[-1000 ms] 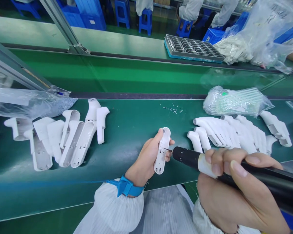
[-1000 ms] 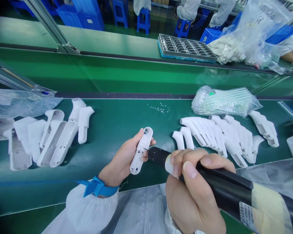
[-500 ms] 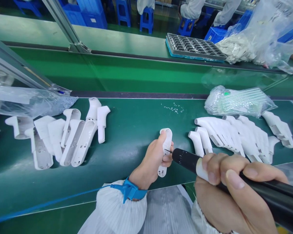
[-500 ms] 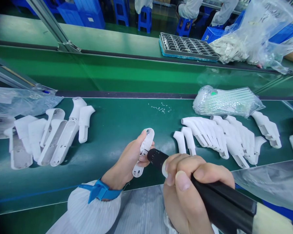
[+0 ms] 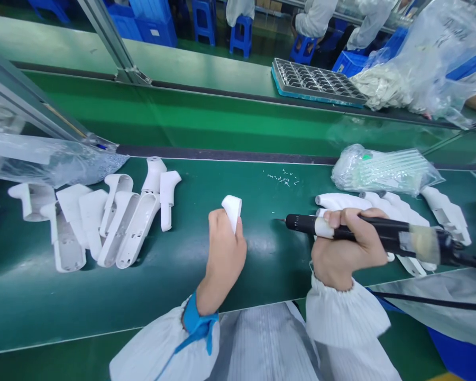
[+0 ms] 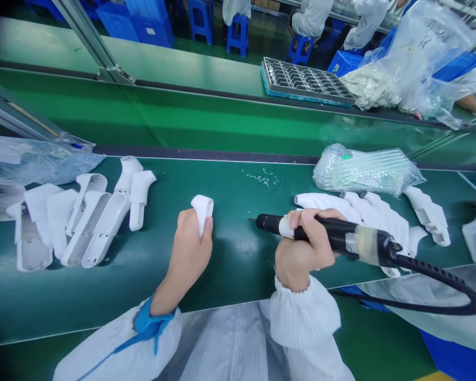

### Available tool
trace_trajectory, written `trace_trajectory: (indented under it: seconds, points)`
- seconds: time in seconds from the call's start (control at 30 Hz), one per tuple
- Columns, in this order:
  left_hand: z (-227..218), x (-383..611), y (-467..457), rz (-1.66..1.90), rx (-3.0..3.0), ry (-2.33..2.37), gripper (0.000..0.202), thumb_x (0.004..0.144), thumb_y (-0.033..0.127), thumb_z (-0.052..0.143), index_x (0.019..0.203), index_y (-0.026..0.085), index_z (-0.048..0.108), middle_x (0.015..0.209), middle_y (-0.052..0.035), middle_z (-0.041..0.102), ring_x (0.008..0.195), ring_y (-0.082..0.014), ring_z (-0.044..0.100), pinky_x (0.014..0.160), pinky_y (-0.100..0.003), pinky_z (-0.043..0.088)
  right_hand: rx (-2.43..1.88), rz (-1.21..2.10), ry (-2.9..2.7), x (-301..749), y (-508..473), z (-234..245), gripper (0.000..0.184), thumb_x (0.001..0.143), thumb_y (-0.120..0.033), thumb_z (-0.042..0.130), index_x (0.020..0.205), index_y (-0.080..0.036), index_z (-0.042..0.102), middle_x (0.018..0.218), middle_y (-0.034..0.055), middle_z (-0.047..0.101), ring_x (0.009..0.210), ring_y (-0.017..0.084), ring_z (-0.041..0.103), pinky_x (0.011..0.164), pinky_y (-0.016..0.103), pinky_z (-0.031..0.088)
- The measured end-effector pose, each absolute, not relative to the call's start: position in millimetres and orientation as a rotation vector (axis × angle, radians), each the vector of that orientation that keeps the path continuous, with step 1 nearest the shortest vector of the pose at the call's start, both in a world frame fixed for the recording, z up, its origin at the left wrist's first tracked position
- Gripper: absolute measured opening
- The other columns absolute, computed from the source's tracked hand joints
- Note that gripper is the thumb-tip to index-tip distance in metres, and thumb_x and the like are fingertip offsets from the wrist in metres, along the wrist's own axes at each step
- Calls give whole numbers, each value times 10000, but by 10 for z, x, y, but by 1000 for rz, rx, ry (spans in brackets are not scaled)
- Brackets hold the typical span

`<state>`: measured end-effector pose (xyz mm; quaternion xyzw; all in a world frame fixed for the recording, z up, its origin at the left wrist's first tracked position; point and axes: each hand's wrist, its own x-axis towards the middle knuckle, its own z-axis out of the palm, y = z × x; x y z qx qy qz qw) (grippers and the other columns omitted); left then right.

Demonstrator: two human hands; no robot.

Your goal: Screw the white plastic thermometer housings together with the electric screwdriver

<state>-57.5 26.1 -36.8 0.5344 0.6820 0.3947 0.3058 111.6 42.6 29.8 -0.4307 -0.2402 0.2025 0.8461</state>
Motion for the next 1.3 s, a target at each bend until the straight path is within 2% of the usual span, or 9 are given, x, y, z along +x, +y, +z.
trace_trajectory:
  seconds: [0.07,0.27,0.33,0.47,0.6,0.67,0.8,1.03,1.3]
  points:
    - [-462,-533,264,1079,1638,1954,122,979,206,488,1075,185,561,1202,-192,602,1133,-340,610,923,-524,529,-907,417,-497,1101,518,245,193,663,-188,637,747,-215,465,565,-70,475,460,111,446,549,283,416]
    - [-422,-478,239,975,1813,2123,501,942,230,662,1394,136,467,1405,-250,540,1251,-425,546,929,-576,504,-902,433,-456,1088,626,199,250,635,-186,672,764,-215,460,582,-72,471,468,107,453,560,280,419]
    - [-315,-486,219,985,1916,2048,461,947,214,687,1369,153,511,1401,-236,566,1266,-416,547,952,-563,487,-901,434,-439,1120,621,216,252,635,-182,665,770,-214,455,586,-71,464,471,104,450,562,277,417]
    - [-168,-463,217,974,2108,1772,246,984,163,665,1220,216,621,1345,-148,651,1277,-343,573,1004,-503,456,-894,476,-420,1201,539,306,250,638,-179,648,775,-212,442,578,-64,440,482,95,428,571,270,425]
    - [-185,-391,280,874,2249,1562,241,994,182,682,1232,191,650,1371,-144,655,1319,-323,563,1035,-474,430,-886,503,-405,1251,406,421,243,625,-161,625,782,-211,447,576,-63,398,491,93,408,553,253,417]
    - [-211,-354,315,866,2264,1500,214,991,188,697,1205,188,674,1305,-118,688,1253,-296,603,1025,-458,419,-887,508,-398,1265,353,461,241,618,-163,623,789,-210,459,577,-63,385,491,91,392,539,248,410]
    - [-229,-338,357,886,2264,1468,60,1002,184,688,1036,208,730,1113,-46,743,1070,-248,659,962,-437,395,-896,508,-394,1296,306,490,215,627,-175,609,784,-210,466,571,-53,393,494,98,392,530,249,405]
    - [-203,-567,394,1062,2069,1767,165,999,92,613,1060,186,734,1171,-77,734,1092,-271,660,919,-432,401,-956,571,-429,1295,202,426,214,632,-180,642,774,-210,484,569,-51,434,481,106,409,518,262,405]
    - [-209,-740,404,1093,2033,1798,169,966,82,637,1049,196,730,1199,-71,734,1129,-274,664,934,-418,418,-996,699,-457,1111,59,281,212,666,-237,708,781,-218,531,559,-58,447,452,110,426,488,265,393]
